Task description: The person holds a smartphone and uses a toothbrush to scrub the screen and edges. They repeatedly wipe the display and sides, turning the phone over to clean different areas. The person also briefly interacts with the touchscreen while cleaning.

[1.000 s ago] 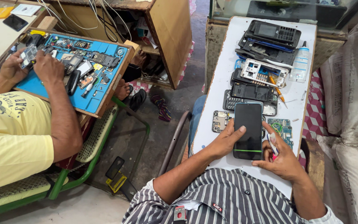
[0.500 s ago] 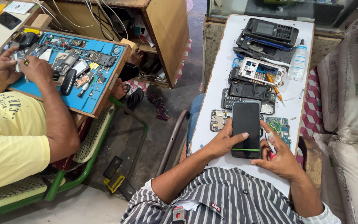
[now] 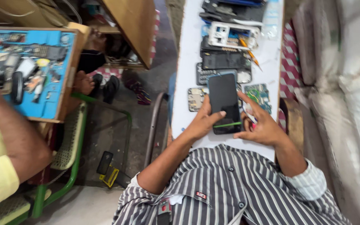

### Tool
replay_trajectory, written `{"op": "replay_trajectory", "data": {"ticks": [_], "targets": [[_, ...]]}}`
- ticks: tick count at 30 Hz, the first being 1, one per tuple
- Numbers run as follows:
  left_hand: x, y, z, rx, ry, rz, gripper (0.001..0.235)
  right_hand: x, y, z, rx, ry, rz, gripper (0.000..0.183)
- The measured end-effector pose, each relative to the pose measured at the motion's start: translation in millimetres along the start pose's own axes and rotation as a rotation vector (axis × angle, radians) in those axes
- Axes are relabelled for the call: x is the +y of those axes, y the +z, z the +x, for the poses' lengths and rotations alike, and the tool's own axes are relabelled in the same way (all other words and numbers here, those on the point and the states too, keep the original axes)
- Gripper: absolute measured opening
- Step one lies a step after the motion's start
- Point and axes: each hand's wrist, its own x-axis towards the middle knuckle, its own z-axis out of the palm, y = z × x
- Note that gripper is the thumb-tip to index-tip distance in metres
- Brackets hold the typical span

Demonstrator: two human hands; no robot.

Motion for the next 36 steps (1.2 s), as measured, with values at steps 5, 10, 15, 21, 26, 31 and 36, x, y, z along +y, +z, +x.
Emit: {"op": "replay_trajectory", "data": {"ticks": [5,10,15,21,26,31,36], "targets": [[10.2,4.1,0.4,-0.022,-0.019,-0.093,0.072,-8.7,-2.3,3.8,-0.017,0.014,0.041,0.123],[20.5,6.2,-3.8,-0.023,-0.109,0.001,0.077,-14.3,-3.8,2.5,-0.046,0.048,0.053,0.123],[20.9,6.2,-3.9,-0.051,-0.041,0.079,0.077,-15.5,-4.4,1.3,-0.058,0.03,0.077,0.122],[16.0,7.1,-1.5,-0.039,-0.073,-0.012,0.071,-11.9,-7.1,1.4,-0.063,0.02,0.047,0.122],[14.5,9.6,-1.1,-0.034,-0.045,-0.04,0.069,-9.2,-5.7,1.3,-0.052,-0.005,0.102,0.122],[17.0,7.7,-1.7,-0.031,-0.009,0.05,0.069,-10.3,-2.5,1.1,-0.039,0.003,0.099,0.125],[17.1,7.0,-1.7,-0.023,-0.019,0.055,0.071,-10.9,-2.0,2.5,-0.055,-0.002,0.105,0.124]]}}
